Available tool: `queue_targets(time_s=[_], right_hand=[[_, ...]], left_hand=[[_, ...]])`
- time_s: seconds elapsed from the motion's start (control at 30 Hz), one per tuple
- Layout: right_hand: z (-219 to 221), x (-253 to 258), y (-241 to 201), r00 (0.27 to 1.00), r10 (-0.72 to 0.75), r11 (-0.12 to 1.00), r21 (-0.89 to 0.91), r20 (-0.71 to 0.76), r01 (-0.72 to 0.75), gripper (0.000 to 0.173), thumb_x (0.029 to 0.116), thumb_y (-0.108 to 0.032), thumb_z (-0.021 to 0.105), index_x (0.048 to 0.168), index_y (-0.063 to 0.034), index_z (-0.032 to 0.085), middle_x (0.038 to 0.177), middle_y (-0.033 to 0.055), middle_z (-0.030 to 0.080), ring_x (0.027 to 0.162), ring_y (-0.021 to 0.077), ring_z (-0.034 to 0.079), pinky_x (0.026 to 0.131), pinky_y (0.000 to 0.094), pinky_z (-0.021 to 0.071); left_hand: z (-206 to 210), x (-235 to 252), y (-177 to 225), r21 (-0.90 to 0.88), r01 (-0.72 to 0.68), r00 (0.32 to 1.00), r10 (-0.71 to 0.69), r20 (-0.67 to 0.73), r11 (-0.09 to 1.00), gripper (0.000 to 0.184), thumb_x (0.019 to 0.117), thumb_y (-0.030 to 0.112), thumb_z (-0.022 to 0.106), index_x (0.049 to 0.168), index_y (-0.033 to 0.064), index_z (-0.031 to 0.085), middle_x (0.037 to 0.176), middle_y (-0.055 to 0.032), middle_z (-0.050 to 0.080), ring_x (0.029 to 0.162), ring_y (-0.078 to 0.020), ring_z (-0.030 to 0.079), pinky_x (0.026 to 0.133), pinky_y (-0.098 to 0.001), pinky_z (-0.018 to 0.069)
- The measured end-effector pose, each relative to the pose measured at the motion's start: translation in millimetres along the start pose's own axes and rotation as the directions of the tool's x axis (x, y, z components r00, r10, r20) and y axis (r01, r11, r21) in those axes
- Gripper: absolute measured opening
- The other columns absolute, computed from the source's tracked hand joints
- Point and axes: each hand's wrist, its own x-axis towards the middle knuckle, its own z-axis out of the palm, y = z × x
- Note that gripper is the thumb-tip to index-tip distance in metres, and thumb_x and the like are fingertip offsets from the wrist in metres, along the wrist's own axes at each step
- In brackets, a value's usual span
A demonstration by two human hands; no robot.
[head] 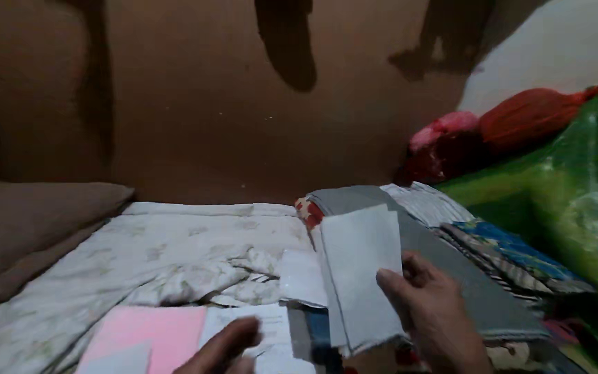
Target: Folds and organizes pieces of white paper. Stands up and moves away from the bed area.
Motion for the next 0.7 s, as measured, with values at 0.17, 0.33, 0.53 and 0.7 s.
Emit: queue_targets(time_s=[0.17, 0.33, 0.53, 0.7], right_hand=[[52, -74, -6, 0.991, 0.113, 0.969, 0.212, 0.074, -0.126, 0.024, 0.0879, 0.014, 0.058, 0.107, -0.0006, 0.061, 0.084, -0.0071, 0.071, 0.074, 0.0002, 0.07, 0.069, 0.0198, 0.0608], [75, -115, -12, 0.989, 0.129, 0.942, 0.301, 0.078, -0.147, 0.027, 0.0925, 0.015, 0.051, 0.115, 0.0011, 0.054, 0.09, -0.0081, 0.072, 0.081, -0.0021, 0.07, 0.077, 0.0188, 0.06], [71, -135, -15, 0.964, 0.049, 0.977, 0.187, 0.263, -0.101, 0.033, 0.1041, 0.001, 0.039, 0.135, 0.0137, 0.04, 0.109, 0.0003, 0.064, 0.096, -0.0052, 0.065, 0.088, 0.0182, 0.0564], [56, -140, -8, 0.948, 0.024, 0.963, 0.248, 0.317, -0.108, 0.021, 0.0956, 0.006, 0.054, 0.116, 0.0014, 0.058, 0.094, -0.0078, 0.073, 0.086, -0.0008, 0.07, 0.08, 0.0216, 0.0603]], left_hand=[[44, -3, 29, -0.233, 0.056, 0.984, -0.093, -0.152, 0.971, 0.027, 0.1019, 0.0, 0.046, 0.125, -0.0058, 0.058, 0.098, 0.0047, 0.071, 0.085, -0.0003, 0.068, 0.077, -0.0225, 0.0586], [51, -29, 42, -0.312, 0.03, 0.948, -0.126, -0.293, 0.95, 0.022, 0.1042, -0.002, 0.041, 0.112, 0.001, 0.061, 0.085, 0.0074, 0.073, 0.078, -0.0015, 0.071, 0.076, -0.0233, 0.061], [40, -50, 45, -0.247, 0.043, 0.954, -0.113, -0.279, 0.968, 0.021, 0.103, -0.001, 0.045, 0.103, 0.0047, 0.066, 0.08, 0.0094, 0.072, 0.074, 0.0011, 0.069, 0.073, -0.0208, 0.0597], [39, -59, 25, -0.261, 0.013, 0.953, -0.09, -0.288, 0.965, 0.017, 0.0964, -0.003, 0.058, 0.095, 0.0074, 0.072, 0.082, 0.0067, 0.075, 0.076, -0.0028, 0.072, 0.074, -0.0238, 0.0619]])
